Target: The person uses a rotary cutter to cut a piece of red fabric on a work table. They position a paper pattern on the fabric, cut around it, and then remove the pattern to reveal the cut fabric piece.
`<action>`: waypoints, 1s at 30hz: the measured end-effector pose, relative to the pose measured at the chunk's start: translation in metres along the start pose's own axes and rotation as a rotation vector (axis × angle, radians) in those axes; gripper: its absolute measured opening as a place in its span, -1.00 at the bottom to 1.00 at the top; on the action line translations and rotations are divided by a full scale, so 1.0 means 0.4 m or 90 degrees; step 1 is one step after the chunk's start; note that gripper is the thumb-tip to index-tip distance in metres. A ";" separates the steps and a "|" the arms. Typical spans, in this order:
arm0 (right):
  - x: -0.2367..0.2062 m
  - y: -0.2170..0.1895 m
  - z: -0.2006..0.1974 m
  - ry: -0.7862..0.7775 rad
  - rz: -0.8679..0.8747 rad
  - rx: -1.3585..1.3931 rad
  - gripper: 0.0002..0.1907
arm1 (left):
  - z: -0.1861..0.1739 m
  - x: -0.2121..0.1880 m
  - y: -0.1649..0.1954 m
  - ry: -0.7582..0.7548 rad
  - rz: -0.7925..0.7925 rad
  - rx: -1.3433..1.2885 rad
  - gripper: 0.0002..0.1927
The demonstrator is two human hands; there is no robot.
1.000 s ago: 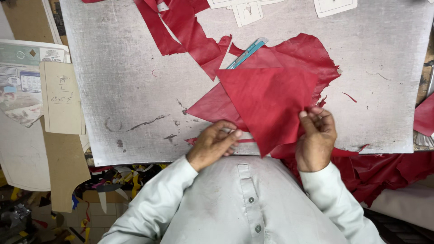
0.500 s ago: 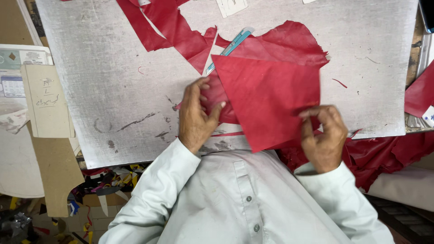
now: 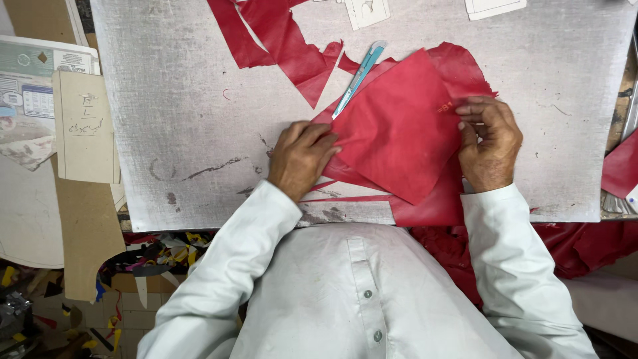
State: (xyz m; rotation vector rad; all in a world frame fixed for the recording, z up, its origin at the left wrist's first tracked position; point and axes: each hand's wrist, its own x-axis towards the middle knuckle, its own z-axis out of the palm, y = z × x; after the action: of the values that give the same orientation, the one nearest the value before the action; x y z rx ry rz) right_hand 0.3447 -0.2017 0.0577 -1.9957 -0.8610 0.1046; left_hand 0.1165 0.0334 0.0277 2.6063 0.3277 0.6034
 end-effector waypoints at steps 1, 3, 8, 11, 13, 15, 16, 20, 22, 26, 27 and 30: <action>0.006 0.004 0.009 -0.012 0.009 -0.020 -0.76 | -0.018 -0.021 0.007 0.001 -0.018 -0.002 -0.69; 0.011 0.008 0.027 -0.035 0.038 -0.026 -0.79 | -0.049 -0.054 0.020 -0.004 -0.051 -0.010 -0.64; 0.025 0.010 0.065 -0.068 0.096 -0.058 -0.82 | -0.058 -0.063 0.017 0.090 -0.182 0.014 -0.58; 0.023 0.019 0.076 -0.048 0.097 -0.034 -0.82 | -0.047 -0.046 -0.003 0.108 -0.256 -0.035 -0.66; 0.014 0.029 0.085 -0.019 0.107 -0.015 -0.84 | -0.045 -0.037 -0.010 0.117 -0.277 -0.039 -0.68; 0.000 0.039 0.090 0.007 0.126 -0.007 -0.86 | -0.046 -0.030 -0.008 0.114 -0.266 -0.010 -0.68; -0.005 0.043 0.092 0.018 0.139 -0.007 -0.86 | -0.047 -0.028 -0.003 0.091 -0.242 0.011 -0.61; -0.016 0.052 0.095 0.040 0.170 0.025 -0.87 | -0.041 -0.008 0.011 -0.016 -0.309 -0.004 -0.57; -0.013 0.049 0.095 0.037 0.164 0.028 -0.87 | -0.034 0.007 0.009 -0.048 -0.368 -0.046 -0.67; -0.002 0.027 0.098 0.035 0.205 0.026 -0.87 | -0.038 0.028 -0.002 -0.032 -0.382 -0.075 -0.69; 0.000 0.018 0.100 0.038 0.180 0.004 -0.87 | -0.044 0.032 -0.002 -0.031 -0.385 -0.084 -0.68; 0.003 -0.014 0.103 0.035 0.111 -0.078 -0.73 | -0.062 0.058 0.010 -0.065 -0.400 -0.097 -0.53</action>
State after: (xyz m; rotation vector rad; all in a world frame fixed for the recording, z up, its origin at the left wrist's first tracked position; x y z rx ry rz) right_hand 0.3264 -0.1692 0.0391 -2.1768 -0.6705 0.0984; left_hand 0.1259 0.0466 0.0580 2.1997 0.9715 0.2587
